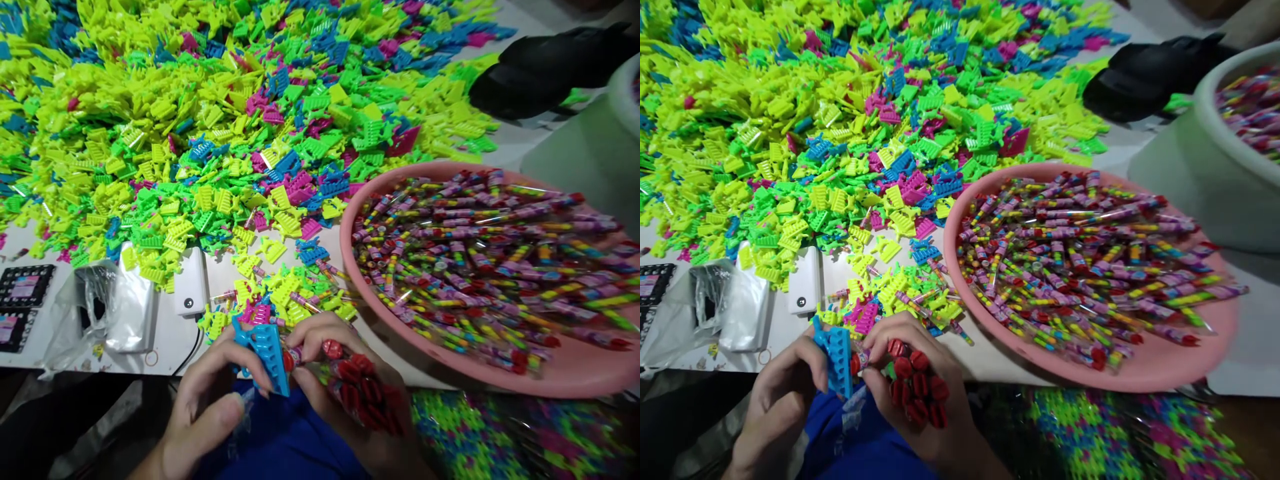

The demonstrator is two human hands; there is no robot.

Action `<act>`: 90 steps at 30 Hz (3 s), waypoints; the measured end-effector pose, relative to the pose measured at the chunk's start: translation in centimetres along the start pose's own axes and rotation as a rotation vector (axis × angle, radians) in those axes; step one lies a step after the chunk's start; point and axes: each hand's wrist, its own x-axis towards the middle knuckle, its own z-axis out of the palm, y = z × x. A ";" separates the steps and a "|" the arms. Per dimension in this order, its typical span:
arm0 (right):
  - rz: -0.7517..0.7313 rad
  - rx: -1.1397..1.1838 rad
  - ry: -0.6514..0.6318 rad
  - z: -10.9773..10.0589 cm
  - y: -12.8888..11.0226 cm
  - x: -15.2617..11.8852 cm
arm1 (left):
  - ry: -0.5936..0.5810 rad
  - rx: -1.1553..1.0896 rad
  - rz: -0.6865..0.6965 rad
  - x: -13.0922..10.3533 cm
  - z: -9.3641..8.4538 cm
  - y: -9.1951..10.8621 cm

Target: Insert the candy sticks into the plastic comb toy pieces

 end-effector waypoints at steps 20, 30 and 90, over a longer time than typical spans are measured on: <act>0.041 0.099 -0.099 0.0 -0.5 -0.2 | 0.022 -0.368 -0.040 0.6 1.4 0.5; 0.044 0.167 -0.018 0.6 -0.9 -0.6 | 0.113 -0.186 0.086 0.6 2.2 1.3; -0.029 0.017 -0.046 0.9 -0.1 -2.6 | 0.207 0.022 0.256 -0.5 0.8 -0.4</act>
